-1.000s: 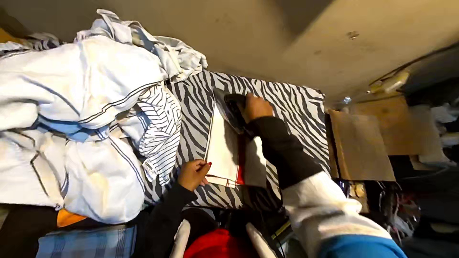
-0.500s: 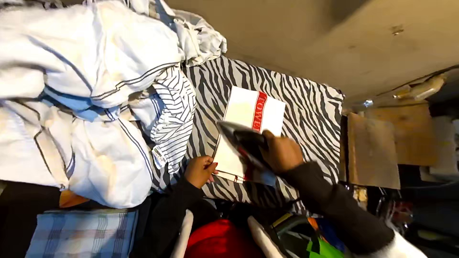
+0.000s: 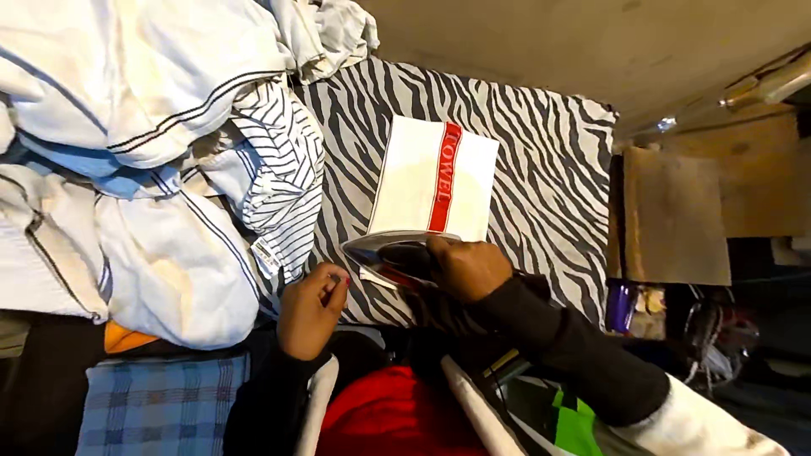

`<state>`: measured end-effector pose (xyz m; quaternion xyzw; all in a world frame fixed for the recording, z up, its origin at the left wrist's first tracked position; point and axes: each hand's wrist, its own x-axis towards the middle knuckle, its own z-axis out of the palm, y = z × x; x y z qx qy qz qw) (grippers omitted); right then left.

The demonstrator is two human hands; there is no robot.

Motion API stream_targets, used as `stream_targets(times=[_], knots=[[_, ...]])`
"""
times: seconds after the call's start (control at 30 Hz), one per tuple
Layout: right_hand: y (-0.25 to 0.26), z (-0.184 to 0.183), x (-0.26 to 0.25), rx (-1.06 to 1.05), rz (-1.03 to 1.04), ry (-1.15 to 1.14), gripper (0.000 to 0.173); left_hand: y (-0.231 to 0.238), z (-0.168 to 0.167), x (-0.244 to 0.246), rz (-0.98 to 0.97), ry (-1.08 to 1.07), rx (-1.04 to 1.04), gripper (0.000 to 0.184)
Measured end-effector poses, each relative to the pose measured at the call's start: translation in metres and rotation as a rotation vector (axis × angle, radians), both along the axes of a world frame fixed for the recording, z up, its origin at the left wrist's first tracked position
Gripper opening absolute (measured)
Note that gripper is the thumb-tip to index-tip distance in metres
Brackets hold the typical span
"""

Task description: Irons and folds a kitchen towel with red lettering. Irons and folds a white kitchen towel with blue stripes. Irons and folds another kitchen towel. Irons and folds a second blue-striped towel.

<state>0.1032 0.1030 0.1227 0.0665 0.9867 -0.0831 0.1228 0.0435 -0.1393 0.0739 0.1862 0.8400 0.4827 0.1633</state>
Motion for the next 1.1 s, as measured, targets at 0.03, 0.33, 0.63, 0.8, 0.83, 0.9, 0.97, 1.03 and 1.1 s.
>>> stream_targets(times=[0.03, 0.33, 0.63, 0.8, 0.83, 0.9, 0.97, 1.03, 1.1], knots=[[-0.005, 0.001, -0.006, -0.011, -0.011, -0.034, 0.017, 0.004, 0.008, 0.001, 0.012, 0.061, 0.034, 0.02], [-0.013, 0.004, 0.005, -0.052, -0.025, -0.092, 0.017, -0.019, 0.052, 0.019, 0.059, 0.408, 0.335, 0.019], [-0.01, 0.012, 0.005, -0.011, 0.009, -0.151, 0.025, 0.01, 0.036, 0.063, -0.11, 0.622, 0.372, 0.015], [0.007, 0.019, -0.018, 0.034, -0.061, -0.214, 0.031, 0.009, 0.021, 0.072, -0.136, 0.638, 0.356, 0.014], [0.008, 0.018, -0.016, 0.035, -0.042, -0.19, 0.03, 0.008, 0.022, 0.071, -0.151, 0.634, 0.359, 0.014], [0.007, 0.018, -0.016, 0.038, -0.003, -0.174, 0.028, 0.007, 0.023, 0.069, -0.169, 0.612, 0.339, 0.015], [0.009, 0.019, -0.026, 0.051, 0.021, -0.209, 0.027, 0.017, 0.014, 0.07, -0.164, 0.629, 0.281, 0.017], [0.011, 0.02, -0.035, 0.054, 0.029, -0.235, 0.026, 0.036, -0.007, 0.075, -0.196, 0.686, 0.217, 0.019], [0.013, 0.021, -0.044, 0.064, 0.038, -0.248, 0.026, 0.053, -0.039, 0.072, -0.258, 0.754, 0.129, 0.02]])
